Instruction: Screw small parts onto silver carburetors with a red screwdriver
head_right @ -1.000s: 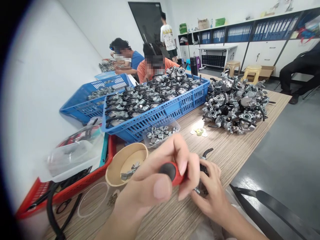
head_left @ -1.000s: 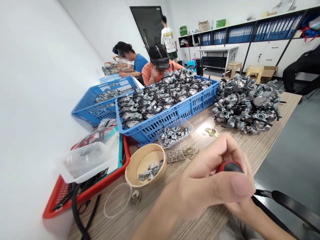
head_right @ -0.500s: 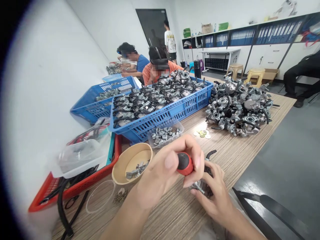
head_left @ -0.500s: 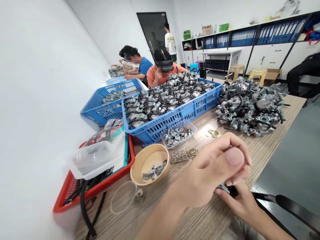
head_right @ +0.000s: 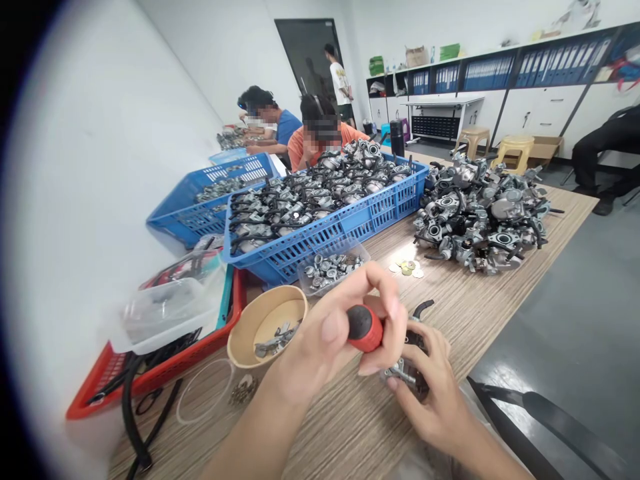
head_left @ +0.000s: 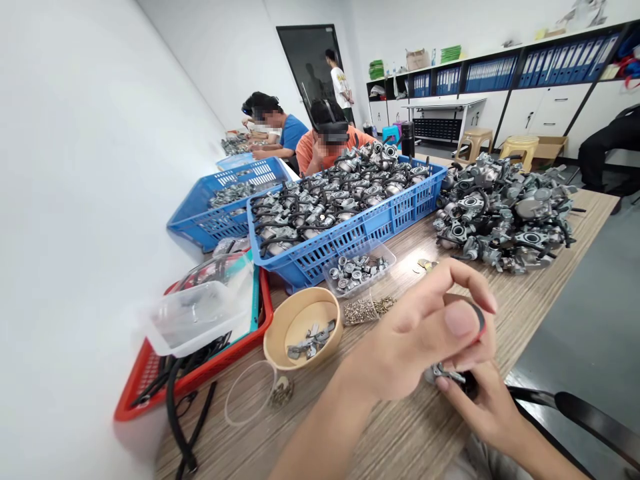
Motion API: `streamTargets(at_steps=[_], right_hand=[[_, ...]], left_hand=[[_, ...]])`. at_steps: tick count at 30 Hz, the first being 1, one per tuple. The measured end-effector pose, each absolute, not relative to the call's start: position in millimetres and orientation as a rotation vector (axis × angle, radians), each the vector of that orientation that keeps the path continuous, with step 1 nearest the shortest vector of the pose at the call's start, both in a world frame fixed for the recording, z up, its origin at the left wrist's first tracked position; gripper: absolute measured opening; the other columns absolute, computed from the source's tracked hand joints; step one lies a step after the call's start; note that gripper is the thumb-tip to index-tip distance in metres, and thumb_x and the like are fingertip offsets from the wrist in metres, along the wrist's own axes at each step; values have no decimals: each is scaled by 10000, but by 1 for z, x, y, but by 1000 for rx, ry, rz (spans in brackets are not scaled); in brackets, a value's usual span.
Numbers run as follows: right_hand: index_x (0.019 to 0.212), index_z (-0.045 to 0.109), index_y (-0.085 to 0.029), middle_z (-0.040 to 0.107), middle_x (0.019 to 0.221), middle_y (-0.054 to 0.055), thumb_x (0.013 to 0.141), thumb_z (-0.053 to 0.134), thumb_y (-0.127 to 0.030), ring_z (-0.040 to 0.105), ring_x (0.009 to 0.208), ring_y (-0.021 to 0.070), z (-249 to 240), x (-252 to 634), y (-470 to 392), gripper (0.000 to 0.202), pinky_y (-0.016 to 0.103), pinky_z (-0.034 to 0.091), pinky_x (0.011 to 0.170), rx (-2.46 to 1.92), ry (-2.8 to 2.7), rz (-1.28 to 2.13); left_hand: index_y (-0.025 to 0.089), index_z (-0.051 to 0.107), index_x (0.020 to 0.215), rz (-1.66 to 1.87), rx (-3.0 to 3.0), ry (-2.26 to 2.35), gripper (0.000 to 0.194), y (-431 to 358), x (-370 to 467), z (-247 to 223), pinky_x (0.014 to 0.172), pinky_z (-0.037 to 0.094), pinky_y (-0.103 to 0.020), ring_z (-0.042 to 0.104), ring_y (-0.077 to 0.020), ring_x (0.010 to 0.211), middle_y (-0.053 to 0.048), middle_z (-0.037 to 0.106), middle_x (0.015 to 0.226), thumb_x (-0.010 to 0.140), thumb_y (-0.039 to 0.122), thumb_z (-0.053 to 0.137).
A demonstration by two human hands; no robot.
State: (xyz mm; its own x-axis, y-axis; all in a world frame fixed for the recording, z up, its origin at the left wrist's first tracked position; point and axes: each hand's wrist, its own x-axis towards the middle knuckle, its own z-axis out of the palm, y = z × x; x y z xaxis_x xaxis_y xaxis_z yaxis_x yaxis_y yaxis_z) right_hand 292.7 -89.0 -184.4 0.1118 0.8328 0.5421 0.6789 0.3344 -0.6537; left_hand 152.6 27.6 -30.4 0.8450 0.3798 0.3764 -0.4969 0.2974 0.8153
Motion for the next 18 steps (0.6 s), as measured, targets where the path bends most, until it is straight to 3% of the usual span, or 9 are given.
streamTargets(at_steps=[3, 5, 7, 9, 11, 14, 16, 18], right_hand=[[1277, 721, -318, 677, 1363, 114, 1021, 640, -397, 696, 1155, 337, -187, 293, -89, 280, 521, 586, 979, -1389, -1625, 211], [1329, 700, -309, 652, 1404, 124, 1031, 618, -412, 694, 1168, 344, -185, 292, -89, 326, 517, 596, 971, -1390, -1615, 195], [1346, 690, -306, 651, 1401, 129, 1037, 607, -433, 690, 1178, 352, -182, 291, -88, 344, 517, 600, 972, -1391, -1603, 156], [1333, 692, -311, 673, 1349, 124, 1034, 622, -435, 694, 1164, 350, -179, 291, -88, 331, 506, 606, 961, -1380, -1600, 114], [1312, 695, -317, 692, 1283, 112, 1031, 635, -428, 704, 1120, 334, -181, 292, -89, 309, 482, 613, 936, -1361, -1622, 84], [1282, 705, -313, 696, 1246, 103, 1031, 626, -426, 710, 1088, 320, -190, 293, -88, 287, 453, 621, 900, -1371, -1650, 57], [1293, 702, -296, 693, 1249, 117, 1030, 618, -439, 706, 1103, 333, -195, 294, -87, 311, 459, 621, 895, -1398, -1623, 58], [1270, 712, -280, 702, 1221, 124, 1027, 624, -472, 710, 1082, 339, -197, 294, -84, 321, 461, 619, 885, -1382, -1607, 46]], left_hand=[[194, 626, 985, 603, 1136, -120, 377, 28, 154, -33, 570, 410, -203, 475, -79, 569, 38, 572, 738, 990, 550, 749], [170, 683, 916, 544, 1198, -147, 444, 30, 155, -32, 601, 475, -241, 573, -125, 641, -8, 596, 756, 1026, 600, 662], [144, 726, 887, 455, 1250, -170, 586, 30, 156, -30, 563, 441, -259, 557, -147, 641, -29, 567, 711, 1073, 655, 507], [143, 719, 938, 461, 1219, -151, 678, 27, 158, -29, 485, 330, -250, 440, -119, 537, 9, 500, 632, 1060, 742, 425], [184, 648, 985, 556, 1123, -108, 624, 23, 160, -32, 472, 291, -220, 335, -77, 471, 63, 484, 606, 984, 800, 549], [213, 575, 948, 649, 1057, -91, 514, 16, 164, -37, 526, 373, -193, 392, -48, 467, 76, 571, 638, 908, 681, 785], [185, 629, 888, 641, 1086, -62, 501, 14, 166, -39, 515, 385, -207, 486, -75, 497, 35, 602, 641, 953, 671, 732], [150, 683, 807, 612, 1102, -52, 628, 13, 168, -40, 463, 341, -219, 494, -95, 493, 10, 569, 604, 989, 746, 606]])
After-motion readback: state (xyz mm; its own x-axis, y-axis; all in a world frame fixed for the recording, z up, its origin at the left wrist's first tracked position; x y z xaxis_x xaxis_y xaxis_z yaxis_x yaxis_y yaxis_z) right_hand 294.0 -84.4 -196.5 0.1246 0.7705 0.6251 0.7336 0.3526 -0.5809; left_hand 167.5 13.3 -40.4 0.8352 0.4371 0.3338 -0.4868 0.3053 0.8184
